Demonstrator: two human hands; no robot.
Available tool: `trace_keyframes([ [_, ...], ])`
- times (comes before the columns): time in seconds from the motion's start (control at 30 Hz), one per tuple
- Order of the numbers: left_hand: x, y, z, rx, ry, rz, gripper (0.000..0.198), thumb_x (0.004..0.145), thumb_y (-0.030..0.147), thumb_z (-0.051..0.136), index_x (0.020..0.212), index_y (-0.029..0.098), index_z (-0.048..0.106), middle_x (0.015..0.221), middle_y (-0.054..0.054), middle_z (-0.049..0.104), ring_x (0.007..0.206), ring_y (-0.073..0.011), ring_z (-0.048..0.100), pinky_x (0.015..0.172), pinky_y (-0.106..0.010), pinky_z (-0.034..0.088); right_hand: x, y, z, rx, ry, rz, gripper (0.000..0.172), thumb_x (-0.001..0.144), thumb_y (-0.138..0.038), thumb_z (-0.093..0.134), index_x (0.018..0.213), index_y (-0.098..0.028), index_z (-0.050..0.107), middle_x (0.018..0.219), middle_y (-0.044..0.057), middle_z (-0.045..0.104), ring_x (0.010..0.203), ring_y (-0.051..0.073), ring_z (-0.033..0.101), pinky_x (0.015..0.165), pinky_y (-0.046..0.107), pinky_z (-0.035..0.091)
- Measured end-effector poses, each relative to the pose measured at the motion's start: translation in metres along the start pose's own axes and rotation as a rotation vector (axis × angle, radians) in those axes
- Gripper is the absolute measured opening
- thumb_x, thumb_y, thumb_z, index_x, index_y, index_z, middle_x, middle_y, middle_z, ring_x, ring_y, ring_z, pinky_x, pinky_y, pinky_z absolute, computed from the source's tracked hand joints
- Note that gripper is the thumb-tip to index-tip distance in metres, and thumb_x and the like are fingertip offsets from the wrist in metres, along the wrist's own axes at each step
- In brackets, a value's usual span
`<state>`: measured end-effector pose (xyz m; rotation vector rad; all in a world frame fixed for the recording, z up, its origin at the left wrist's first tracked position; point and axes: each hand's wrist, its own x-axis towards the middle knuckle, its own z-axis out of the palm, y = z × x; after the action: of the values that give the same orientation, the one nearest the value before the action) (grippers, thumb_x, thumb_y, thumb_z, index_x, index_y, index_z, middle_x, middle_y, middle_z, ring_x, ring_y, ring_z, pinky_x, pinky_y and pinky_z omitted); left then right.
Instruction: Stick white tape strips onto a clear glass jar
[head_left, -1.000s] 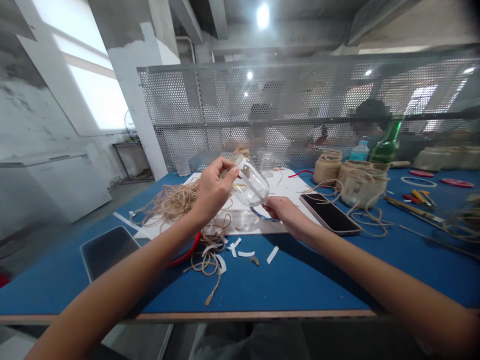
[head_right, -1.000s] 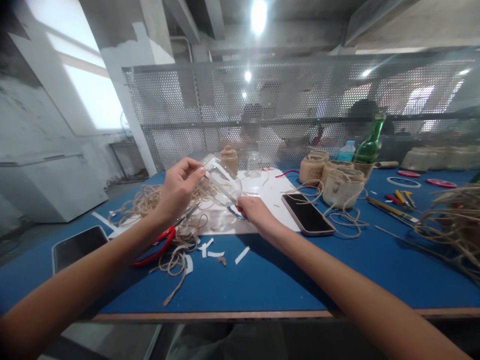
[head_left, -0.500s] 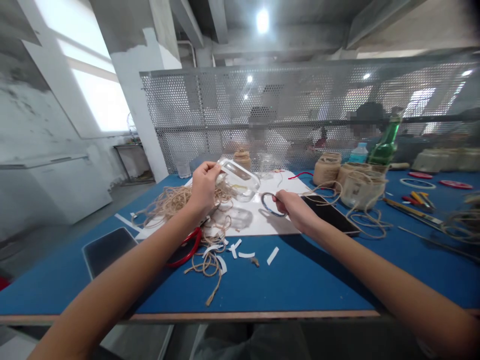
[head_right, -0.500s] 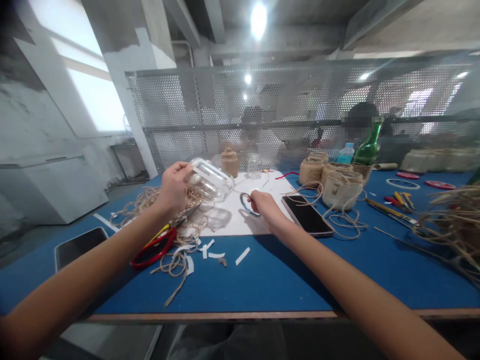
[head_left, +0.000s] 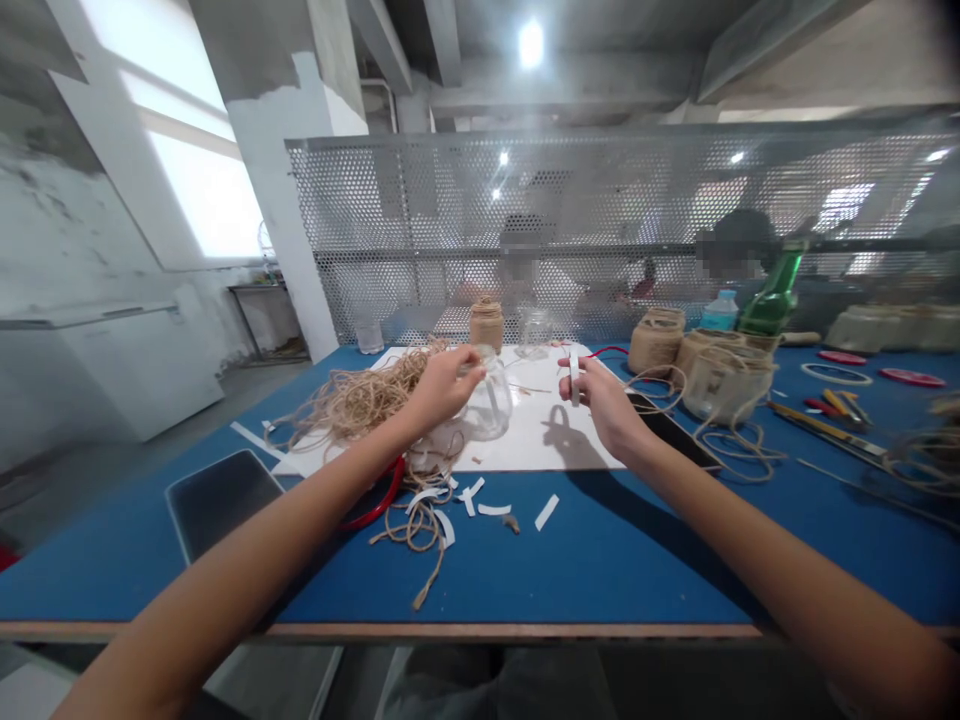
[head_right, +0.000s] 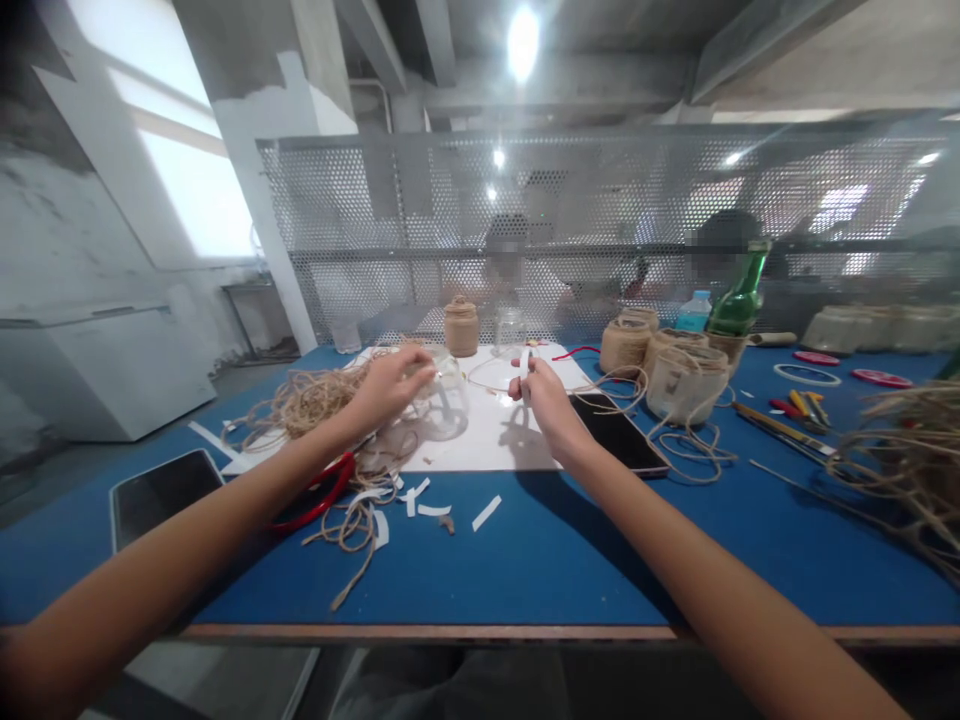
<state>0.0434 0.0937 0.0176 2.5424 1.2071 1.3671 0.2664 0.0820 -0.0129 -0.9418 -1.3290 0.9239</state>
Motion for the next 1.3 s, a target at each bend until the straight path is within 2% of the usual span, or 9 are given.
trace_keyframes([
  [0.1, 0.002, -0.003, 0.010, 0.030, -0.116, 0.088, 0.016, 0.081, 0.030, 0.048, 0.084, 0.018, 0.059, 0.085, -0.005, 0.064, 0.079, -0.0178, 0.056, 0.075, -0.029, 0.040, -0.002, -0.005, 0.003, -0.015, -0.079, -0.089, 0.035, 0.071, -0.017, 0.042, 0.106, -0.018, 0.045, 0.065, -0.003, 0.053, 0.067, 0.014, 0.048, 0.071, 0.030, 0.035],
  [0.3, 0.003, 0.001, 0.015, 0.119, -0.099, 0.127, 0.024, 0.085, 0.030, 0.041, 0.088, 0.018, 0.062, 0.093, -0.007, 0.065, 0.091, -0.0202, 0.056, 0.085, -0.035, 0.037, -0.010, -0.012, 0.012, -0.144, -0.268, -0.258, 0.038, 0.082, -0.026, 0.042, 0.119, -0.016, 0.042, 0.077, 0.003, 0.058, 0.070, 0.015, 0.051, 0.072, 0.032, 0.039],
  [0.43, -0.006, 0.023, 0.004, 0.163, 0.062, 0.159, 0.026, 0.086, 0.026, 0.040, 0.104, 0.017, 0.056, 0.106, -0.009, 0.060, 0.103, -0.0208, 0.050, 0.092, -0.037, 0.032, -0.024, -0.022, 0.016, -0.289, -0.330, -0.364, 0.039, 0.087, -0.029, 0.039, 0.125, -0.020, 0.041, 0.081, 0.004, 0.059, 0.070, 0.015, 0.053, 0.072, 0.032, 0.041],
  [0.53, -0.014, 0.045, -0.002, 0.036, 0.028, 0.244, 0.025, 0.086, 0.023, 0.040, 0.108, 0.017, 0.052, 0.108, -0.008, 0.058, 0.102, -0.0176, 0.050, 0.091, -0.032, 0.035, -0.035, -0.027, 0.019, -0.411, -0.362, -0.447, 0.042, 0.089, -0.028, 0.037, 0.130, -0.021, 0.038, 0.079, 0.003, 0.059, 0.068, 0.015, 0.053, 0.072, 0.031, 0.040],
  [0.63, -0.021, 0.059, 0.000, -0.061, 0.031, 0.209, 0.027, 0.085, 0.021, 0.044, 0.111, 0.019, 0.050, 0.107, -0.008, 0.059, 0.098, -0.0175, 0.052, 0.087, -0.032, 0.039, -0.042, -0.028, 0.022, -0.467, -0.332, -0.496, 0.046, 0.088, -0.028, 0.039, 0.134, -0.022, 0.032, 0.075, 0.003, 0.060, 0.066, 0.016, 0.053, 0.069, 0.030, 0.040],
  [0.8, -0.022, 0.065, 0.001, -0.105, 0.114, 0.116, 0.014, 0.082, 0.020, 0.049, 0.095, 0.019, 0.054, 0.095, -0.005, 0.061, 0.090, -0.0164, 0.054, 0.082, -0.031, 0.042, -0.045, -0.026, 0.024, -0.521, -0.340, -0.524, 0.048, 0.088, -0.027, 0.038, 0.135, -0.023, 0.030, 0.079, 0.003, 0.062, 0.065, 0.015, 0.054, 0.068, 0.029, 0.040],
  [0.93, -0.020, 0.064, -0.002, -0.100, 0.078, 0.103, 0.005, 0.083, 0.020, 0.048, 0.084, 0.018, 0.053, 0.084, -0.003, 0.059, 0.082, -0.0149, 0.054, 0.078, -0.030, 0.043, -0.044, -0.024, 0.024, -0.580, -0.374, -0.524, 0.048, 0.089, -0.027, 0.038, 0.136, -0.021, 0.029, 0.086, 0.005, 0.064, 0.071, 0.016, 0.057, 0.069, 0.028, 0.041],
  [1.17, -0.016, 0.061, -0.012, -0.032, 0.135, 0.264, 0.007, 0.085, 0.017, 0.042, 0.087, 0.016, 0.048, 0.090, -0.006, 0.056, 0.085, -0.0156, 0.051, 0.079, -0.032, 0.042, -0.041, -0.025, 0.019, -0.686, -0.299, -0.500, 0.053, 0.088, -0.032, 0.039, 0.135, -0.012, 0.027, 0.082, 0.005, 0.064, 0.064, 0.014, 0.054, 0.064, 0.027, 0.041],
  [1.3, -0.009, 0.063, -0.029, -0.069, 0.214, 0.195, 0.008, 0.087, 0.020, 0.040, 0.088, 0.017, 0.046, 0.091, -0.005, 0.056, 0.086, -0.0139, 0.053, 0.078, -0.029, 0.043, -0.044, -0.036, 0.019, -0.593, -0.300, -0.445, 0.038, 0.091, -0.033, 0.031, 0.118, -0.012, 0.049, 0.063, -0.001, 0.057, 0.057, 0.011, 0.050, 0.062, 0.023, 0.039],
])
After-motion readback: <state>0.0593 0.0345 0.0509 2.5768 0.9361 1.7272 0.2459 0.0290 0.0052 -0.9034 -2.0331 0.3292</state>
